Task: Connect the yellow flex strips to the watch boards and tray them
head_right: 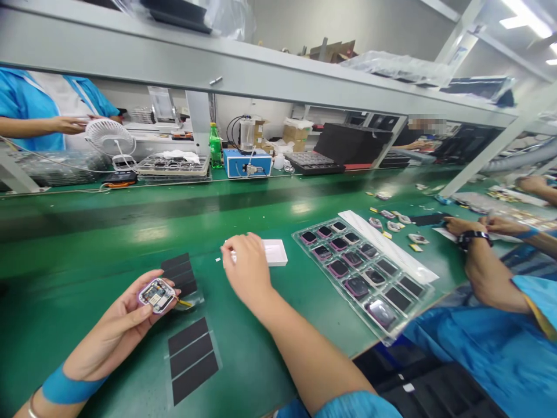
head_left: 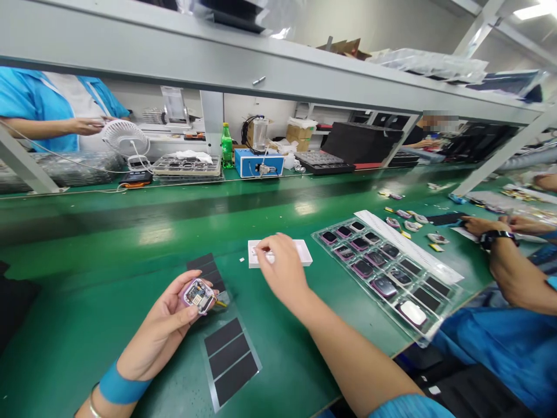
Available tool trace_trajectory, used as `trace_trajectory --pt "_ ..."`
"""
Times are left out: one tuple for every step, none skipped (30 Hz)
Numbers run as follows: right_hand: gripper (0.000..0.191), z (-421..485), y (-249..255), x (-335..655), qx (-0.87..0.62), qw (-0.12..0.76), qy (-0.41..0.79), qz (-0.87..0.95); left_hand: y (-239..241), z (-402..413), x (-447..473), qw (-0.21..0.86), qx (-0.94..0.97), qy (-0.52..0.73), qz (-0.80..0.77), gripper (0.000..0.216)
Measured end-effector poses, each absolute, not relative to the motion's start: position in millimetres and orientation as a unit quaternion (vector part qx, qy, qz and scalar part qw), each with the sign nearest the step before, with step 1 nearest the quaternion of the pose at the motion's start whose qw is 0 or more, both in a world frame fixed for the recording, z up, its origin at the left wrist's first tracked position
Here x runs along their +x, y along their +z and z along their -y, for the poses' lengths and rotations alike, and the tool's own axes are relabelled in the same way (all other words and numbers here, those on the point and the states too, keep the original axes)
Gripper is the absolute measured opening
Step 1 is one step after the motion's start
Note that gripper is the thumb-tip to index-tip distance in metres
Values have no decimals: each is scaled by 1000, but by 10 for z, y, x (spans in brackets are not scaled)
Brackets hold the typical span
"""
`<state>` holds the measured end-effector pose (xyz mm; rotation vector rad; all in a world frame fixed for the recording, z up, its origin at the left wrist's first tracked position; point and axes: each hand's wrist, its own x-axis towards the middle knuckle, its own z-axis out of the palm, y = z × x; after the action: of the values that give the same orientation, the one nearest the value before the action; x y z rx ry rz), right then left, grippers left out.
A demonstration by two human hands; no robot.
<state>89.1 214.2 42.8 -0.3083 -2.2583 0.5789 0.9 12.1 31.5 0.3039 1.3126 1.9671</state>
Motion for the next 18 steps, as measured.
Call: trace_trajectory --pt "14 -2245 427 877 -153 363 203 896 319 -121 10 371 121 765 -511 49" --pt "15 -2319 422 864 -175 340 193 904 321 -121 12 373 125 764 -512 47" --pt "15 -2354 414 852 -185 320 204 906 322 -123 14 373 128 762 -514 45" --pt "14 -2345 404 844 -181 304 236 905 322 -125 17 372 130 760 -516 44" --pt "12 -2293 396 839 -162 291 286 899 320 -128 20 373 133 758 -519 44" --pt "9 -2205 388 838 -134 279 344 887 318 -131 23 374 134 755 -522 45" --pt "6 -2092 381 841 -103 268 397 872 314 -134 25 374 135 753 -524 45" --pt "5 -1967 374 846 -75 257 438 859 311 -137 26 372 137 753 -526 45" --pt "4 -1846 365 854 -55 250 462 849 307 -140 26 368 139 753 -527 45" --pt "4 -1740 356 862 -43 250 470 845 304 -141 24 365 143 753 -528 44" --pt "4 -1656 345 871 -39 254 469 845 300 -142 21 363 147 753 -529 44" --pt "5 -1599 333 878 -38 260 464 846 296 -142 17 363 152 752 -529 43" --pt "6 -1567 322 884 -37 266 460 847 293 -142 12 367 158 749 -529 43" --pt "6 -1557 312 888 -37 271 458 846 290 -142 9 371 163 746 -529 42" --pt "6 -1560 303 890 -37 274 459 844 288 -142 9 375 166 743 -529 42" --pt "6 -1572 297 890 -36 274 461 843 286 -144 11 376 168 742 -529 41" --pt "6 -1585 292 889 -34 275 461 843 285 -146 16 371 168 744 -529 41" --pt "7 -1596 288 887 -33 279 459 843 285 -149 25 364 167 747 -531 41"
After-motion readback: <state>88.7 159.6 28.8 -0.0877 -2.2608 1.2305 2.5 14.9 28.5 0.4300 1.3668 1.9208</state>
